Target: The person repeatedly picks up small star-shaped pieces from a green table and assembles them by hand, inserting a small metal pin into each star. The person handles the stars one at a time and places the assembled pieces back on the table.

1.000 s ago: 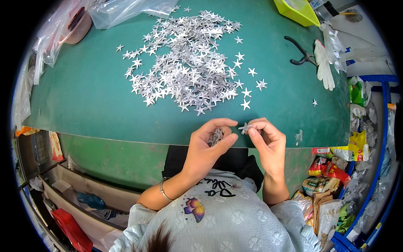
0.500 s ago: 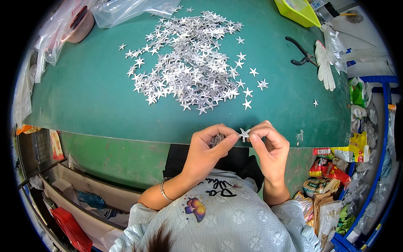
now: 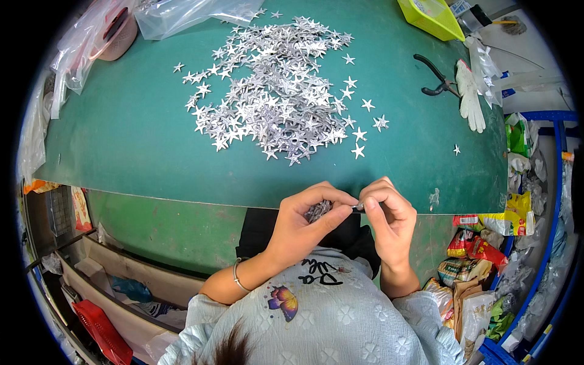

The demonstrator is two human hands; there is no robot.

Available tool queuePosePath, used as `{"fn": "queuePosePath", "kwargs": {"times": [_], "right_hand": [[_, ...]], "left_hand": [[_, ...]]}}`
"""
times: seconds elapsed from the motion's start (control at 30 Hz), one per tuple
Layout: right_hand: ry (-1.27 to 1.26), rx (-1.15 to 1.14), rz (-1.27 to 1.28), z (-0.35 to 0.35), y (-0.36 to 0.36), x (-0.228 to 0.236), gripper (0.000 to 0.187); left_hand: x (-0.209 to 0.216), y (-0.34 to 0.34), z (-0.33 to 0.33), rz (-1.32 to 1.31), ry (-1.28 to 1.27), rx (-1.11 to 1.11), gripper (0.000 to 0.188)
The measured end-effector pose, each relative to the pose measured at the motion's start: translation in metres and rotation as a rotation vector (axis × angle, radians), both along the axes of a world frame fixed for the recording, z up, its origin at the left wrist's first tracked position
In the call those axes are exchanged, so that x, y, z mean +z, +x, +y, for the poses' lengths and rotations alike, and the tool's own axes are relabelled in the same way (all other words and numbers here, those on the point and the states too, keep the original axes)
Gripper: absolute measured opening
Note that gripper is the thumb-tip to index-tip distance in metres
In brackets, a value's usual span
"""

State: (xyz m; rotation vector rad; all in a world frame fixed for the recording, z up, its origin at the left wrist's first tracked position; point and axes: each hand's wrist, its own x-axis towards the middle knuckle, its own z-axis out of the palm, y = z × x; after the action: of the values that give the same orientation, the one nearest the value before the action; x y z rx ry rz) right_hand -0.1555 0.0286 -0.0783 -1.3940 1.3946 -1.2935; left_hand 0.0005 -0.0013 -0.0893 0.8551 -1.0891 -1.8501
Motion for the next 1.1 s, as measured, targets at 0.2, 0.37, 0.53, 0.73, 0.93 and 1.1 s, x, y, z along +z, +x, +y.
{"fn": "queuePosePath", "kwargs": {"times": [0.2, 0.37, 0.53, 0.73, 0.93, 1.1], "right_hand": [[0.023, 0.020, -0.033, 0.002, 0.002, -0.005, 0.007], [0.048, 0.008, -0.058, 0.002, 0.004, -0.005, 0.008], [0.022, -0.053, 0.020, -0.009, -0.009, -0.008, 0.008], [-0.147, -0.184, 0.792, -0.040, -0.024, -0.027, 0.025], [-0.249, -0.194, 0.903, -0.044, -0.022, -0.037, 0.016], [-0.056, -0.105, 0.193, -0.029, -0.023, -0.031, 0.006]], "left_hand": [[-0.004, 0.001, 0.001, 0.003, 0.171, 0.018, 0.009], [-0.005, 0.001, 0.000, 0.116, 0.350, -0.021, 0.015], [-0.010, 0.000, 0.000, 0.193, 0.394, 0.021, 0.016], [-0.006, -0.001, -0.006, 0.468, 0.471, -0.061, 0.018], [-0.020, 0.000, -0.006, 0.448, 0.481, -0.111, 0.019], [-0.010, -0.003, -0.006, 0.281, 0.470, -0.005, 0.018]]}}
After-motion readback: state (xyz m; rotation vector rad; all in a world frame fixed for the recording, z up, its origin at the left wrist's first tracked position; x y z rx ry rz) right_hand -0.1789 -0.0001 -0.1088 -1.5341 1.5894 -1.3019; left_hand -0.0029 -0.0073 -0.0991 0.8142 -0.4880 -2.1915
